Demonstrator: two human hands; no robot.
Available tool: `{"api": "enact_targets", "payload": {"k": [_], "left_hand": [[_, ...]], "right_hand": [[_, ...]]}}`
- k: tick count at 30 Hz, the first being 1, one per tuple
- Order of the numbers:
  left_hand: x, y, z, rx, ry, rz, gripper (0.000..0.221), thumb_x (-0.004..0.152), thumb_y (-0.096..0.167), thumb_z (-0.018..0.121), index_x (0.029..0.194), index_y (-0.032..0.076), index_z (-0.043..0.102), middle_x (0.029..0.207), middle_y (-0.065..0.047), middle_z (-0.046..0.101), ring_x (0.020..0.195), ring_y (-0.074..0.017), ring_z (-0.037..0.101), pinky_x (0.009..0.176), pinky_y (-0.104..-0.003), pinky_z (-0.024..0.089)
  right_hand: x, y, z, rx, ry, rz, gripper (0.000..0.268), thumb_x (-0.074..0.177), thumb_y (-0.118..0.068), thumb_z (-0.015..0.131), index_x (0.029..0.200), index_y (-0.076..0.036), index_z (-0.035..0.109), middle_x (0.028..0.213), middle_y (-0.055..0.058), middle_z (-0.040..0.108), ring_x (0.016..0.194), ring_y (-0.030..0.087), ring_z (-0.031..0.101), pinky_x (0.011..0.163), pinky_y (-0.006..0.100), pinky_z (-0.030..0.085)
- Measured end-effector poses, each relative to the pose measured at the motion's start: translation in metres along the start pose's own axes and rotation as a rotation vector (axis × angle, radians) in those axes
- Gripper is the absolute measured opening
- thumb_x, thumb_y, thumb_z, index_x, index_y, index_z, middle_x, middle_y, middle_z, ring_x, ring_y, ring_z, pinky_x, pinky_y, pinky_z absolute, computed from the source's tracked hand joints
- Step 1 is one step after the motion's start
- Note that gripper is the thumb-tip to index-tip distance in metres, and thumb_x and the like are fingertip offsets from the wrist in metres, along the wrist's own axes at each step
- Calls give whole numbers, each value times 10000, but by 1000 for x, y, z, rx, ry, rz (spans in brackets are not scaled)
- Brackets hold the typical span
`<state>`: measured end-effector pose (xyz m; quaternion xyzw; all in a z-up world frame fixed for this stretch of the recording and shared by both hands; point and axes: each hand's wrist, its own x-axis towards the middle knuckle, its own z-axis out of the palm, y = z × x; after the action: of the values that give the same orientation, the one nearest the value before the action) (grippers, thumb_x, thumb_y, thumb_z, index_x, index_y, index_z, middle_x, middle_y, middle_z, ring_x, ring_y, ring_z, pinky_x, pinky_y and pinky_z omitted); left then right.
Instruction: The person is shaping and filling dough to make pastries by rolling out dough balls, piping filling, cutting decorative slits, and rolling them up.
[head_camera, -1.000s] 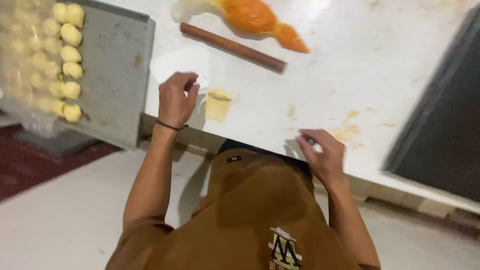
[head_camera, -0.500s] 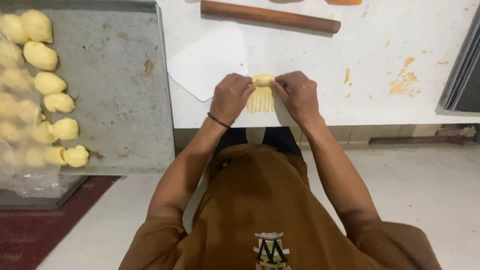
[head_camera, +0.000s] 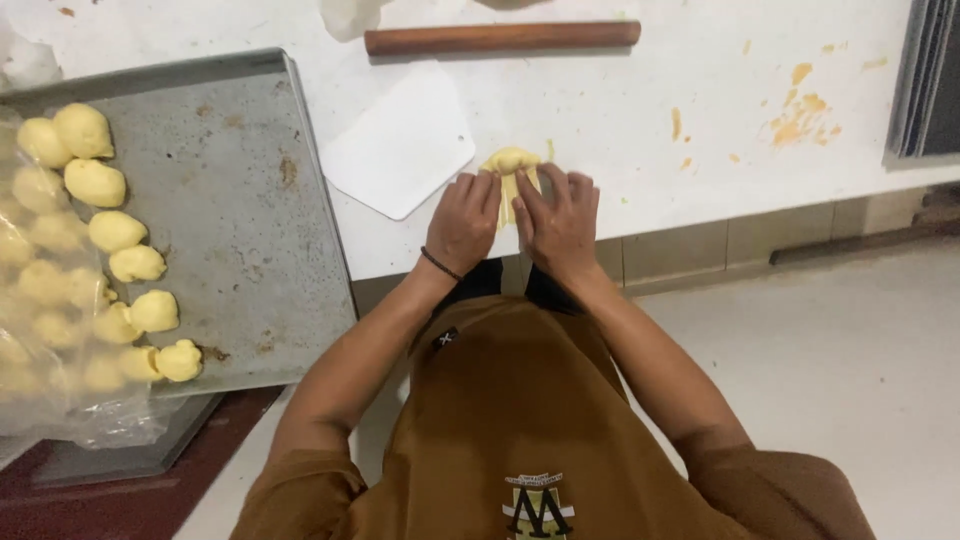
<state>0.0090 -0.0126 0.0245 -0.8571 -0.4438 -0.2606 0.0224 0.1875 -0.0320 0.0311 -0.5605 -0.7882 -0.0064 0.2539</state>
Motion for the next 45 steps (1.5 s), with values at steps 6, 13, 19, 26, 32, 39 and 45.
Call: {"api": "enact_targets", "payload": {"k": [6, 13, 19, 26, 32, 39, 45], "left_hand": [[6, -29, 4, -264, -133, -121, 54, 861, 4, 741, 910, -3, 719, 892, -121, 559, 851, -295, 598, 754, -355, 506], [34, -35, 16, -348, -483, -334, 215, 868, 116, 809, 1053, 27, 746, 947, -130, 669, 906, -277, 672, 835, -363, 556], [51, -48, 12, -383, -345, -296, 133, 839, 26, 770, 962, 59, 729, 843, -90, 700, 790, -251, 682, 708, -357, 544], [17, -46, 30, -90, 7, 167, 68, 953, 63, 712, 1007, 54, 673, 1020, -148, 658, 959, -273, 713, 874, -326, 612], [-8, -35, 8, -403, -35, 150, 72, 933, 11, 724, 997, 5, 757, 1002, -127, 678, 1075, -326, 655, 975, -393, 564], [0, -10, -9, -520, -41, -428, 169, 1049, 106, 598, 1091, -18, 705, 990, -138, 680, 997, -299, 702, 862, -359, 602], [-26, -1, 4, -601, -33, -497, 75, 958, 143, 729, 984, 73, 722, 885, -89, 689, 890, -304, 710, 781, -395, 590]], "right_hand": [[20, 54, 1, 407, -236, 91, 104, 915, -159, 721, 996, -160, 786, 1037, 71, 669, 916, 334, 596, 779, 427, 448], [54, 65, 17, 382, -420, -65, 252, 969, -289, 733, 1073, -62, 763, 908, 142, 656, 852, 337, 632, 783, 420, 516], [60, 57, 11, 390, -240, -70, 150, 935, -148, 811, 1027, -40, 761, 837, 86, 673, 783, 231, 610, 729, 334, 490], [27, 52, 37, 144, 84, -163, 153, 1018, -333, 652, 973, -189, 679, 821, -24, 574, 744, 175, 543, 656, 322, 446], [5, 48, 10, 212, 32, -270, 43, 1007, -196, 673, 990, -179, 708, 1026, 46, 626, 837, 277, 551, 691, 387, 460], [15, 52, 13, 376, 0, -21, 216, 1086, -272, 630, 1041, -116, 773, 945, 67, 636, 884, 281, 574, 762, 390, 447], [-11, 57, 17, 471, -88, -36, 196, 1041, -343, 705, 969, -170, 765, 901, 26, 668, 859, 270, 561, 778, 382, 445]]}}
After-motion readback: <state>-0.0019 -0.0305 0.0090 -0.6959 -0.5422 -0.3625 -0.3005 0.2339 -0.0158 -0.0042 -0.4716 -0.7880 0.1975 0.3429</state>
